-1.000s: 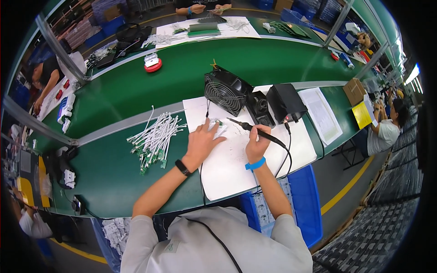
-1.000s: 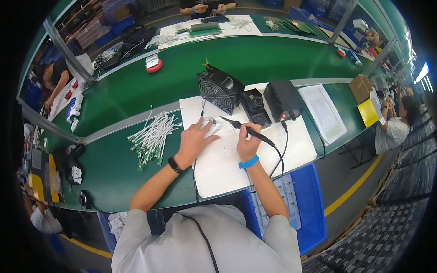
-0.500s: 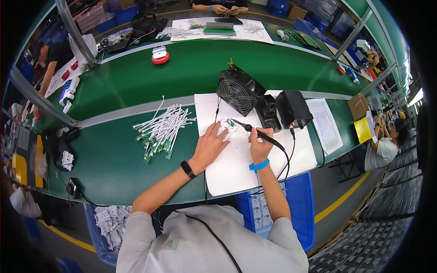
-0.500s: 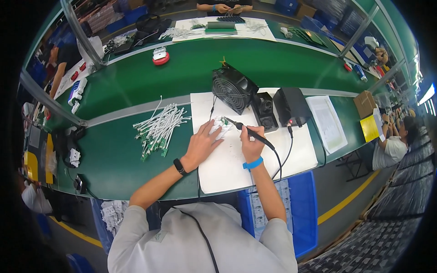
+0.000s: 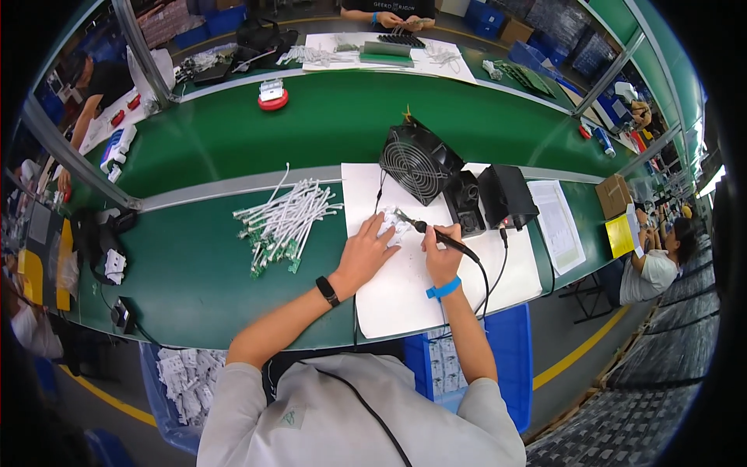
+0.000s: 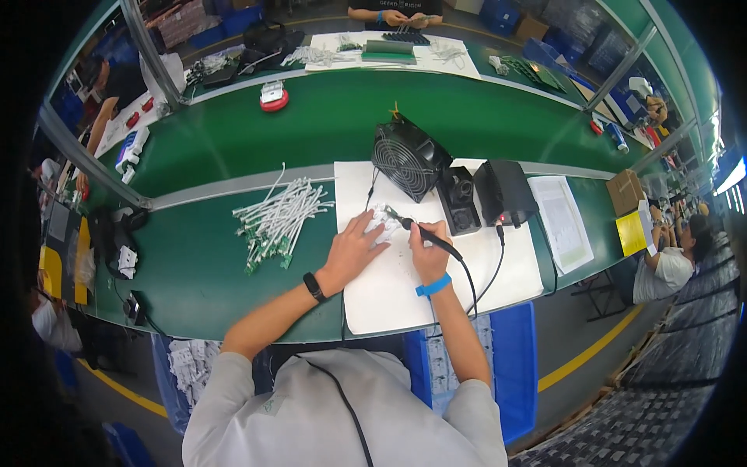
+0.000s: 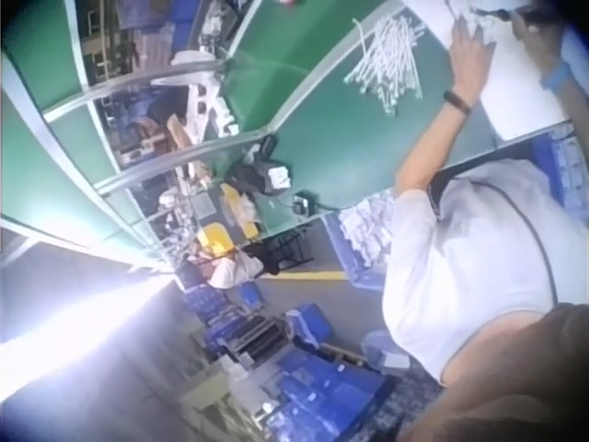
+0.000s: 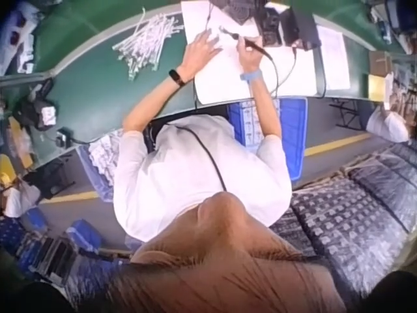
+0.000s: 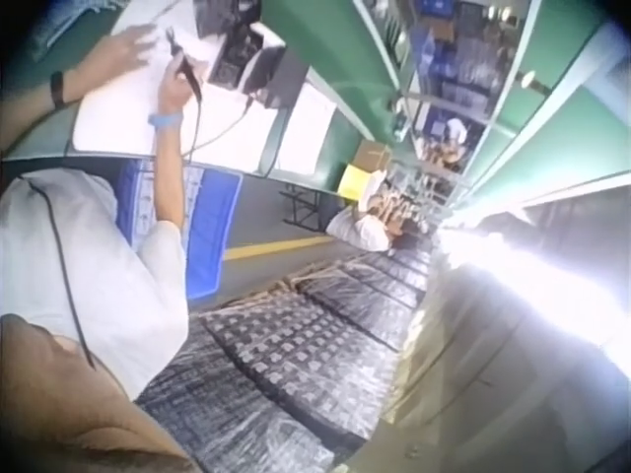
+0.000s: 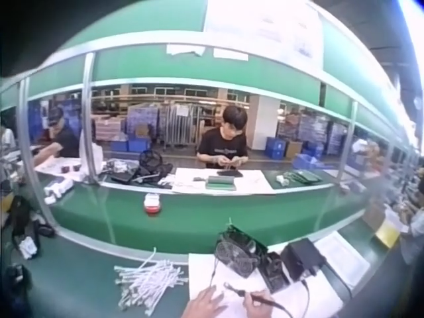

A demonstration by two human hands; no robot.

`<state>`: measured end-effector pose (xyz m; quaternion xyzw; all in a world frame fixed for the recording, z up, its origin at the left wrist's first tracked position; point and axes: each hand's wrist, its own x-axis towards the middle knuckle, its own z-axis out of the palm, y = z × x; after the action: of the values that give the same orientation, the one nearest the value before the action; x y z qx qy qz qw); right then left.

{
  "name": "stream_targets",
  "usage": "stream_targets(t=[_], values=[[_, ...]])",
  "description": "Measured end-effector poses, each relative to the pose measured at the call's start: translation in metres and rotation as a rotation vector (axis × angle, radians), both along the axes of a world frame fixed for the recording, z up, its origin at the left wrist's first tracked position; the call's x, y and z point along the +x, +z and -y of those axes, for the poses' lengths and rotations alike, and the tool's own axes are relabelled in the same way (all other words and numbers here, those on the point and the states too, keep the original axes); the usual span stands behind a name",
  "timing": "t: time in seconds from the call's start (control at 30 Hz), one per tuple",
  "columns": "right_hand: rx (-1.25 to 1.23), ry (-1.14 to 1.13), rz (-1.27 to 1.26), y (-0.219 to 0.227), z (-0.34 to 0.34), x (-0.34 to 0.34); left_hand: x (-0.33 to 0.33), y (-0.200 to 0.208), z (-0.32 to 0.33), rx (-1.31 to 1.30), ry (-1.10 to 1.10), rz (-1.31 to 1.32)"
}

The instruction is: Soldering small white wires onto green printed circuit boards at an assembly station.

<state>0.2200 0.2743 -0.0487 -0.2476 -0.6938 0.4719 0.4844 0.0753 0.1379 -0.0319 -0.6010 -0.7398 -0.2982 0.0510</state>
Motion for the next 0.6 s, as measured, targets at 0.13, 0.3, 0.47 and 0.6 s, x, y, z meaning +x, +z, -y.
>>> stream_targets(t=[0.13,0.3,0.47,0.6], values=[[0.095,-0.085,0.058,-0.0046,0.0,0.0016,0.0012,-0.0003,0.0008,0.002,-0.005,-0.009],[0.014,-0.041,0.057,0.0053,0.0051,0.0014,0.0012,0.0011,0.0016,-0.004,0.006,-0.01],[0.039,-0.045,0.036,0.0028,0.0049,-0.0029,0.0001,0.0006,0.0003,0.003,0.006,-0.015],[0.052,-0.068,0.036,0.003,0.0042,-0.0027,0.0005,-0.0001,-0.0004,0.006,0.006,0.002]])
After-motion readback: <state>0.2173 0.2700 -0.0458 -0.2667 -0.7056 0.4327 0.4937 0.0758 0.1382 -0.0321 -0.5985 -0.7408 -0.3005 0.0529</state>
